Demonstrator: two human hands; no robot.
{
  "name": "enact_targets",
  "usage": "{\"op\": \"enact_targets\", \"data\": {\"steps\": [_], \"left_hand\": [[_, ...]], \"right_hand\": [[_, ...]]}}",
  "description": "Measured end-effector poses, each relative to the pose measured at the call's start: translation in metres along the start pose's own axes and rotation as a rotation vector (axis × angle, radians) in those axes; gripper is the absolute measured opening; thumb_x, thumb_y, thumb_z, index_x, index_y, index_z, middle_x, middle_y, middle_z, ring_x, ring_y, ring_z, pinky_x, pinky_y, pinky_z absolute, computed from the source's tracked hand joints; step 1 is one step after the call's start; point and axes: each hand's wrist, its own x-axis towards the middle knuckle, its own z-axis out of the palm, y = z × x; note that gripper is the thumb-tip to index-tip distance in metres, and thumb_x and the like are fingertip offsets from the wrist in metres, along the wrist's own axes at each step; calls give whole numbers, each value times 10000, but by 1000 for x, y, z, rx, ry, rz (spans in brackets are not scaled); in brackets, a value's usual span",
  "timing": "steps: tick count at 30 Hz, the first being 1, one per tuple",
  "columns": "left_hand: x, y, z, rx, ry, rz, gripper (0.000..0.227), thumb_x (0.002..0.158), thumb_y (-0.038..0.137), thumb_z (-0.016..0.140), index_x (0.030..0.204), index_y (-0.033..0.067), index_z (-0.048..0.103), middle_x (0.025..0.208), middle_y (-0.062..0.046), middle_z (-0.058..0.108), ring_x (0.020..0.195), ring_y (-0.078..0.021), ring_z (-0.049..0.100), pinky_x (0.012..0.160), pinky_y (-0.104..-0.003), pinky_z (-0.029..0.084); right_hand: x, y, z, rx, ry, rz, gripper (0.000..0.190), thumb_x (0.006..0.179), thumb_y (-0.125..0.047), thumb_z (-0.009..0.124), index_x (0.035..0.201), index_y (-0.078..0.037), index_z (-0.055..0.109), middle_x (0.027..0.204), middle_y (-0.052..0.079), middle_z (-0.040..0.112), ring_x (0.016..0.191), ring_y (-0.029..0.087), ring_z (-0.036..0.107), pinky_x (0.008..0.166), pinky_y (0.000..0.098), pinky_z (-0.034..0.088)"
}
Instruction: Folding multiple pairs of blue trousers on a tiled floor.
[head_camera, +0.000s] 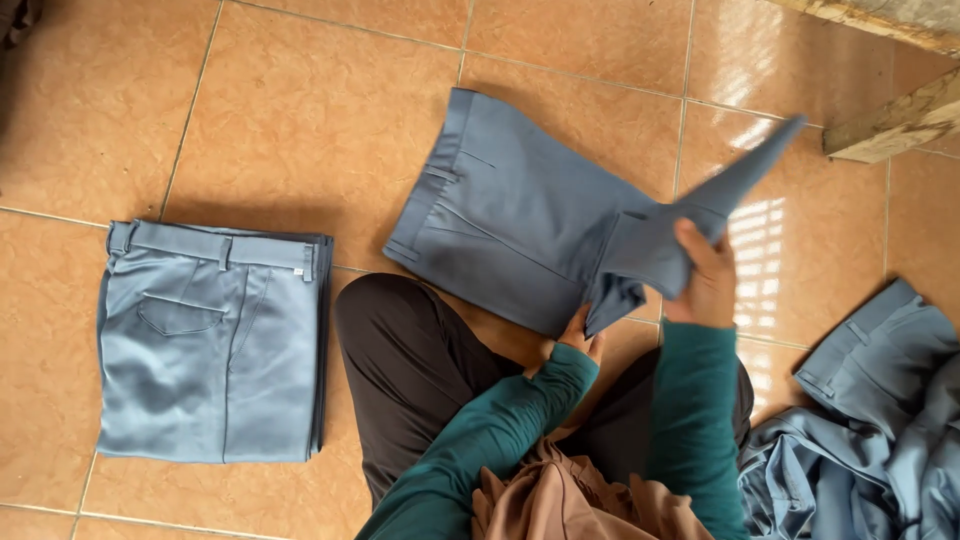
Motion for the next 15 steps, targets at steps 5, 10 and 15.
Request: {"op": "enact_targets", "data": {"steps": [5,10,15], "left_hand": [[21,-31,32,-413,10,-522,779,903,519,641,1550,232,316,1466,-123,514,1306,-266,554,1109,-349,470],[36,-43,27,-306,195,-380,606,847,510,750,1351,235,556,1239,-57,683,1128,-223,679,954,-311,585],[33,-22,6,-217,153,-180,378,862,454,711,1181,280,605,1113,21,707,1054,-179,697,914,-293,591]], "right_hand": [[-5,55,60,-156,-219,132,573,933,-149,740,1448,-140,489,988,49,673,945,172,680,964,325,582],[15,141,14,-722,-212,100,626,1025,-319,663,1559,-106,416,964,141,703,892,211,688,925,354,589],[25,204,-59,-1560,-124,-80,522,986,-158,640,1495,-155,519,1125,118,577,1130,327,591,987,493,518]]}}
